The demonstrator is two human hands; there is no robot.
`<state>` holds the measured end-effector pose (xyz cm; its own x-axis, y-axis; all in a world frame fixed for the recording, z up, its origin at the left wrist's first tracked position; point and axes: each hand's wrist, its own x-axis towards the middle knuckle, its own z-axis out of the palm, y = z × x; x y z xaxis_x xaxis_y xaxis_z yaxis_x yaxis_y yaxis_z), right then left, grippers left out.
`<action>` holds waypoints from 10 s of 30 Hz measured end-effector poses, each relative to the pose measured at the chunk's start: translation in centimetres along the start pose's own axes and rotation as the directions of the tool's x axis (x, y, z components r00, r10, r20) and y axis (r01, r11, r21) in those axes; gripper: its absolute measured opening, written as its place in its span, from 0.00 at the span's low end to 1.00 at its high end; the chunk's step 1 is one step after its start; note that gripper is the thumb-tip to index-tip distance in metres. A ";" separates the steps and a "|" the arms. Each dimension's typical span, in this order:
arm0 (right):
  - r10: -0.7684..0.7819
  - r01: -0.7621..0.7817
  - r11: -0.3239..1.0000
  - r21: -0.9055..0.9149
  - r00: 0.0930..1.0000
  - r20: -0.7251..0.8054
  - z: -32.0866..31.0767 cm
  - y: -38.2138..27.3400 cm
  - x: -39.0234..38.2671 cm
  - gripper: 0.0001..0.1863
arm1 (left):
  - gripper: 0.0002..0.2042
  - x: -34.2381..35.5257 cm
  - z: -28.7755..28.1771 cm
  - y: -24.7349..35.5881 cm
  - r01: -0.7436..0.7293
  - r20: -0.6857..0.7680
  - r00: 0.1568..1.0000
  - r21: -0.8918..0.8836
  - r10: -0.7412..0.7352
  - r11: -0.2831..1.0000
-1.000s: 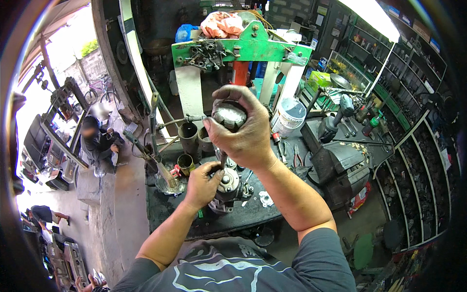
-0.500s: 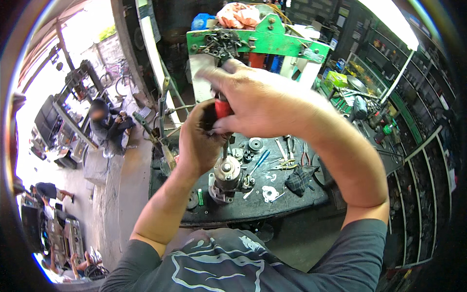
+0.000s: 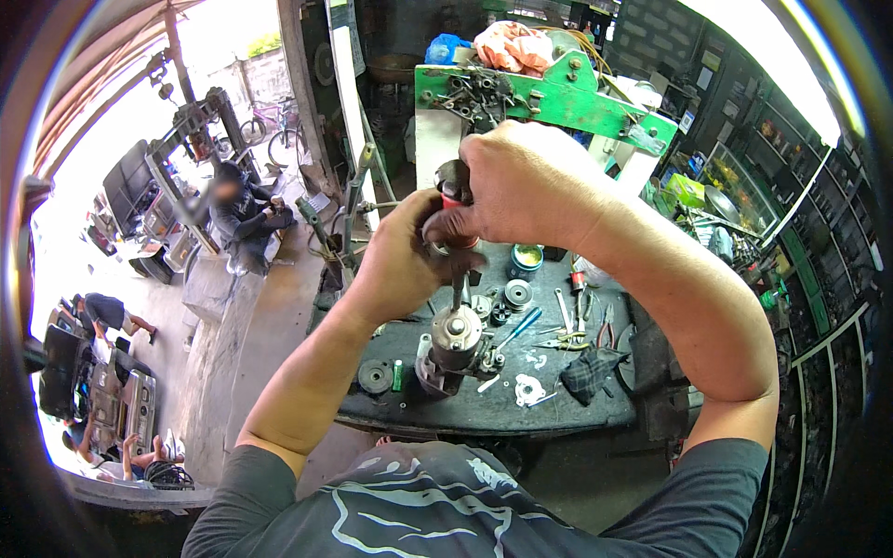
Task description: The person disassembles a small electric motor on a workbench, using a screwdriver and pliers to remove components. They then move to the floor and use a welding tool to create sparks on a metal part.
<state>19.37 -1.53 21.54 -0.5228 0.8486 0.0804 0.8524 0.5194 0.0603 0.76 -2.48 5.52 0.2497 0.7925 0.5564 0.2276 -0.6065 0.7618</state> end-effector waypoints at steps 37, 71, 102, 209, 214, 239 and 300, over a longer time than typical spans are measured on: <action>0.412 0.304 0.251 0.919 0.826 -0.385 15.3 1.6 -7.9 0.19 | 0.53 -14.0 6.0 -9.6 0.274 0.069 0.959 0.033 -0.276 0.961; -0.031 0.030 0.999 0.014 0.994 0.103 -3.2 0.1 -8.4 0.24 | 0.09 -3.9 2.4 -2.7 -0.161 0.074 0.986 0.251 0.147 0.955; -0.324 0.339 0.922 0.186 0.940 -0.109 -0.8 -1.7 -2.1 0.16 | 0.18 -7.1 5.0 -7.7 0.101 0.093 0.990 0.092 -0.109 0.991; -0.031 0.047 0.998 0.041 0.942 -0.333 3.0 -2.2 -1.9 0.38 | 0.48 -11.9 6.8 -9.6 0.234 0.147 0.959 0.071 -0.242 0.970; -0.116 0.136 0.990 0.022 0.907 -0.406 4.1 -1.6 -1.9 0.36 | 0.48 -12.3 7.1 -9.5 0.239 0.091 0.966 0.056 -0.243 0.969; -0.140 0.211 0.968 0.134 0.901 -0.411 3.3 -1.3 -2.8 0.36 | 0.49 -12.5 7.0 -9.8 0.253 0.149 0.954 0.064 -0.260 0.965; -0.220 0.461 -0.477 0.748 0.761 -0.610 12.8 -0.5 6.8 0.35 | 0.48 -11.3 6.5 -9.4 0.347 0.192 0.927 -0.116 -0.322 0.931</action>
<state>15.49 5.25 9.33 -0.5915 0.4704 0.6548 -0.6410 0.2183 -0.7358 1.89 -6.11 -10.08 0.3388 0.9178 0.2070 0.1898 -0.2821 0.9404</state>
